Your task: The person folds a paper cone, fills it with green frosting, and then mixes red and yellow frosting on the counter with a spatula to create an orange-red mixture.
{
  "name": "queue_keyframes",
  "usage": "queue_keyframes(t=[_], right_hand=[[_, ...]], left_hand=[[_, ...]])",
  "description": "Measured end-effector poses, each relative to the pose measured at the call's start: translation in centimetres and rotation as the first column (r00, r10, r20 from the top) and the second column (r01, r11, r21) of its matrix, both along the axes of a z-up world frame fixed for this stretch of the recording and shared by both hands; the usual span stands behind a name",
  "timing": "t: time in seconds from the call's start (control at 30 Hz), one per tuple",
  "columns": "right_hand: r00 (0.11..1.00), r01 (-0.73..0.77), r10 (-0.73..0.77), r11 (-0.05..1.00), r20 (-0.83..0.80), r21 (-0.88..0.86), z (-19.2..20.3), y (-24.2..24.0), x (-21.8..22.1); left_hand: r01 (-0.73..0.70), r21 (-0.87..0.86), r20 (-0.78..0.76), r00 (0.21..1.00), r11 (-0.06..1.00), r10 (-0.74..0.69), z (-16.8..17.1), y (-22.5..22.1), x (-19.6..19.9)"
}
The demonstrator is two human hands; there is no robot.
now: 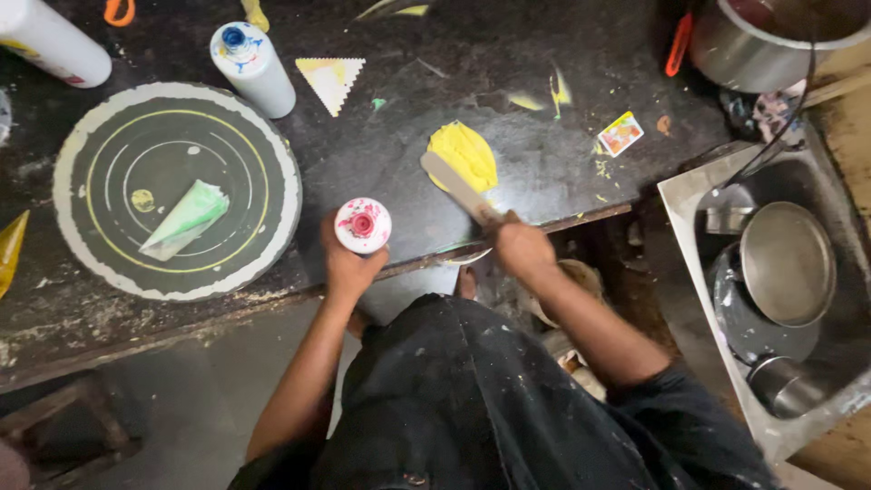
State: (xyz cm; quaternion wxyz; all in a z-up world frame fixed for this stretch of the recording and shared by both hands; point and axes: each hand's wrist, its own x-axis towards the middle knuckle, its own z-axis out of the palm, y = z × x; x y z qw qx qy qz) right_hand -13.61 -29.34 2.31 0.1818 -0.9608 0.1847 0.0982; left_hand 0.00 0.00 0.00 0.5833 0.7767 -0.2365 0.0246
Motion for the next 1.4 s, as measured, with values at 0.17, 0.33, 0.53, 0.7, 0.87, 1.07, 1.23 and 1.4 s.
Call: queue_keyframes(t=[0.17, 0.33, 0.53, 0.7, 0.87, 1.07, 1.23, 1.4], right_hand=[[0.939, 0.339, -0.343, 0.900, -0.036, 0.274, 0.6, -6.4, 4.8], [0.984, 0.002, 0.022, 0.991, -0.178, 0.137, -3.3, -5.6, 3.5], [1.000, -0.006, 0.001, 0.975, 0.025, 0.221, -4.6, -8.4, 6.6], [0.994, -0.108, 0.100, 0.963, 0.042, 0.248, 1.2, -4.2, 1.9], [0.977, 0.135, -0.164, 0.969, 0.133, 0.205, 3.1, -4.3, -3.2], [0.895, 0.232, -0.351, 0.893, 0.274, 0.386, 0.5, -6.0, -6.3], [0.890, 0.206, -0.356, 0.871, 0.284, 0.446, 0.7, -5.8, -6.3], [0.931, 0.115, -0.227, 0.925, 0.286, 0.362, 1.4, -5.5, -4.6]], left_hand=[[-0.057, -0.013, -0.002, 0.998, 0.998, 0.057, 0.4, -0.6, -0.6], [-0.054, 0.007, -0.140, 0.989, 0.998, 0.055, 1.8, -1.2, 0.5], [-0.015, 0.231, 0.145, 0.989, 0.973, -0.019, 6.1, -3.5, 1.9], [-0.024, 0.659, 0.346, 0.897, 0.752, -0.275, 10.2, -7.0, 6.4], [-0.102, 0.832, 0.371, 0.832, 0.545, -0.412, 11.0, -10.3, 9.5], [-0.173, 0.916, 0.357, 0.764, 0.363, -0.537, 10.2, -12.9, 11.6], [-0.193, 0.944, 0.314, 0.768, 0.266, -0.558, 9.9, -14.5, 12.3], [-0.200, 0.950, 0.305, 0.753, 0.240, -0.583, 10.1, -15.3, 12.2]])
